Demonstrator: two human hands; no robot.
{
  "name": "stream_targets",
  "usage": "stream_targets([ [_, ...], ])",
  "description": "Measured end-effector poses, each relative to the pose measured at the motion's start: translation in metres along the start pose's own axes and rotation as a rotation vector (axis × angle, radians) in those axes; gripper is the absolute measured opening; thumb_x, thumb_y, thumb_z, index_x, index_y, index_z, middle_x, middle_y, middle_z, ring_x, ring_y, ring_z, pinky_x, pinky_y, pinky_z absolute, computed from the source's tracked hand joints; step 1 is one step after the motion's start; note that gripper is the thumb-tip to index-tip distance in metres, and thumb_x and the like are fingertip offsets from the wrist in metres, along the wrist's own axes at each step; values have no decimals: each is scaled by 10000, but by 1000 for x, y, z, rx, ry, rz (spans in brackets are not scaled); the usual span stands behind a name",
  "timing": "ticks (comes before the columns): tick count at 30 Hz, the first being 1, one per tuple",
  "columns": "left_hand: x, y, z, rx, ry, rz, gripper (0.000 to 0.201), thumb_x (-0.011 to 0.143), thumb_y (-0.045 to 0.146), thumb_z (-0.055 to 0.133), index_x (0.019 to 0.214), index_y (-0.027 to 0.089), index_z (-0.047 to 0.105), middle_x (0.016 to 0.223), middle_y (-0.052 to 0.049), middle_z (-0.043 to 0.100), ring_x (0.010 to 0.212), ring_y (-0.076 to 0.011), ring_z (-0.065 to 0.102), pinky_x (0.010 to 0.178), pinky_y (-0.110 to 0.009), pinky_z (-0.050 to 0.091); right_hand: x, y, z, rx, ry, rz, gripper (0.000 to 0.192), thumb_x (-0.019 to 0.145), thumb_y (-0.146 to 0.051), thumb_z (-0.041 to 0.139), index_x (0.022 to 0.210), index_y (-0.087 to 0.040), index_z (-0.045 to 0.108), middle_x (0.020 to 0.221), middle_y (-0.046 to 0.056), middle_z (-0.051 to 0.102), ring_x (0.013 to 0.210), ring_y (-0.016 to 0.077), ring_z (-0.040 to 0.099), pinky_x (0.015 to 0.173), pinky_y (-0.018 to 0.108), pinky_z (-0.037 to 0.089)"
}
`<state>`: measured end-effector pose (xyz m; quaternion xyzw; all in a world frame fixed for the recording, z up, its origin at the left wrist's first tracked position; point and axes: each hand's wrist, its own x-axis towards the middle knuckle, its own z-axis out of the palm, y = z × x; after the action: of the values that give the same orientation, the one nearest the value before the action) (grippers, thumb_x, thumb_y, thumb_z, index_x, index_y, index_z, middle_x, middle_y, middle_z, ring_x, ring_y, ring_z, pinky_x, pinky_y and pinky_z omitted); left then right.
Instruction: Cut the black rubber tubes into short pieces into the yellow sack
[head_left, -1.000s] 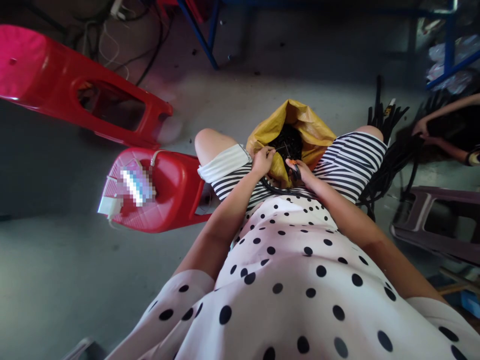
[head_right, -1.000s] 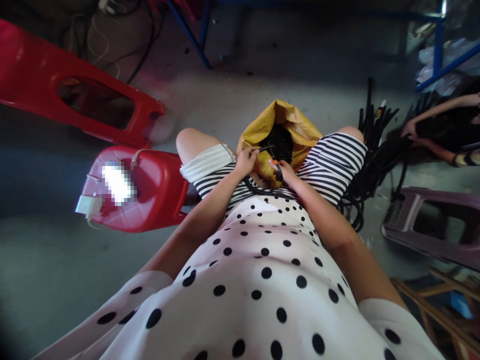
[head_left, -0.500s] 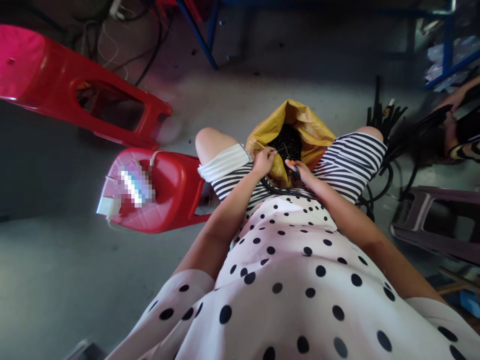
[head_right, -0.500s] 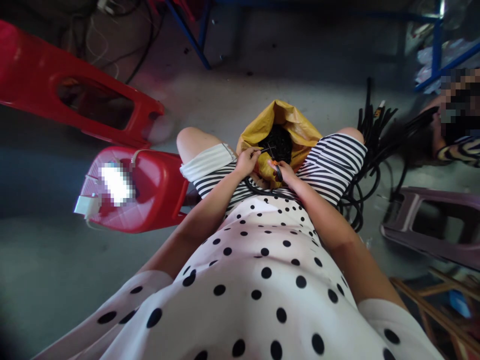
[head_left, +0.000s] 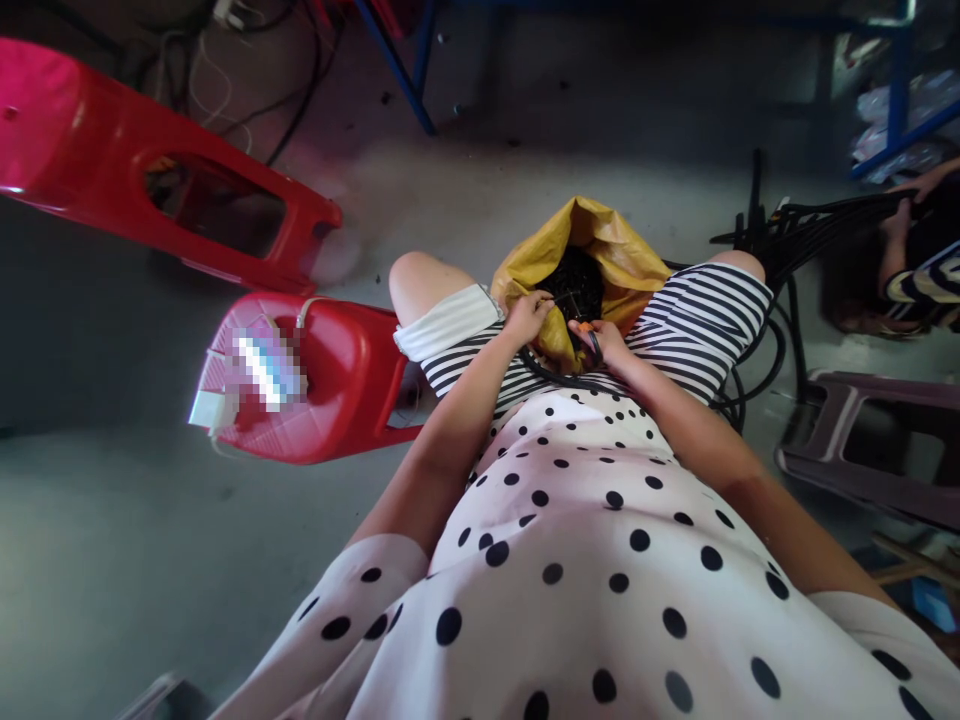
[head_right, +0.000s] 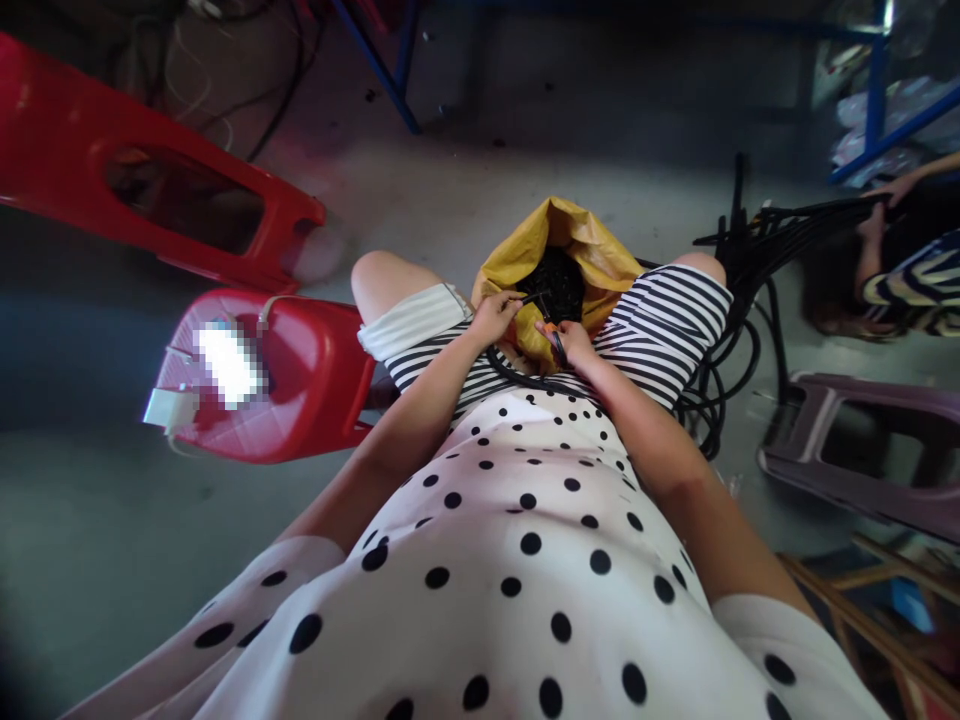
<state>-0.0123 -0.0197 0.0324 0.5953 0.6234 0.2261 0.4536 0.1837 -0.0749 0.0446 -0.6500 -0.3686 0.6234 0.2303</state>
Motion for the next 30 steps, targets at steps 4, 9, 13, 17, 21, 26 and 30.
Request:
stream_targets([
  [4, 3, 2, 1, -6, -9, -32, 307, 1005, 211, 595, 1232, 107, 775, 1041, -112, 817, 1007, -246, 745, 987, -355, 570, 1, 0, -1, -68, 39, -45, 661, 726, -796, 870, 715, -255, 490, 503, -24, 487, 438, 141, 457, 413, 283, 352],
  [9, 6, 4, 1, 71, -16, 31, 279, 994, 214, 648, 1230, 162, 787, 1277, -128, 813, 1220, -285, 733, 1122, -397, 536, 3, 3, -1, -151, 77, -62, 669, 748, -836, 808, 708, -260, 469, 527, -13, 503, 480, 153, 469, 449, 285, 339],
  [13, 14, 8, 2, 193, -26, 44, 247, 965, 232, 702, 1186, 220, 812, 1244, -109, 829, 1226, -320, 741, 1126, -434, 544, 4, 4, 0, -230, 135, -99, 687, 707, -843, 819, 677, -252, 469, 569, -13, 480, 598, 163, 467, 514, 279, 318],
  [17, 19, 11, 5, 227, -74, 69, 250, 972, 216, 669, 1174, 215, 816, 1210, -107, 836, 1192, -315, 752, 1105, -433, 561, 4, 7, -2, -274, 182, -119, 692, 696, -851, 811, 674, -249, 470, 613, -12, 475, 667, 169, 444, 554, 281, 295],
  [21, 16, 9, 9, 218, -124, 119, 256, 959, 198, 665, 1162, 232, 818, 1202, -86, 838, 1179, -297, 756, 1100, -410, 564, 6, 9, -3, -268, 159, -69, 671, 746, -863, 763, 712, -253, 485, 626, -5, 518, 651, 175, 471, 545, 277, 303],
  [26, 16, 6, 12, 226, -174, 149, 240, 947, 200, 678, 1137, 240, 819, 1171, -80, 841, 1167, -299, 759, 1086, -407, 567, 13, 11, -2, -241, 103, -28, 643, 794, -856, 733, 795, -246, 530, 679, 8, 588, 655, 182, 536, 554, 261, 363],
  [30, 20, 3, 14, 246, -176, 141, 255, 954, 190, 661, 1154, 241, 811, 1200, -80, 834, 1180, -299, 750, 1098, -409, 555, 19, 15, -1, -225, 79, -28, 635, 804, -839, 747, 795, -247, 516, 677, 2, 574, 651, 175, 525, 551, 252, 364],
])
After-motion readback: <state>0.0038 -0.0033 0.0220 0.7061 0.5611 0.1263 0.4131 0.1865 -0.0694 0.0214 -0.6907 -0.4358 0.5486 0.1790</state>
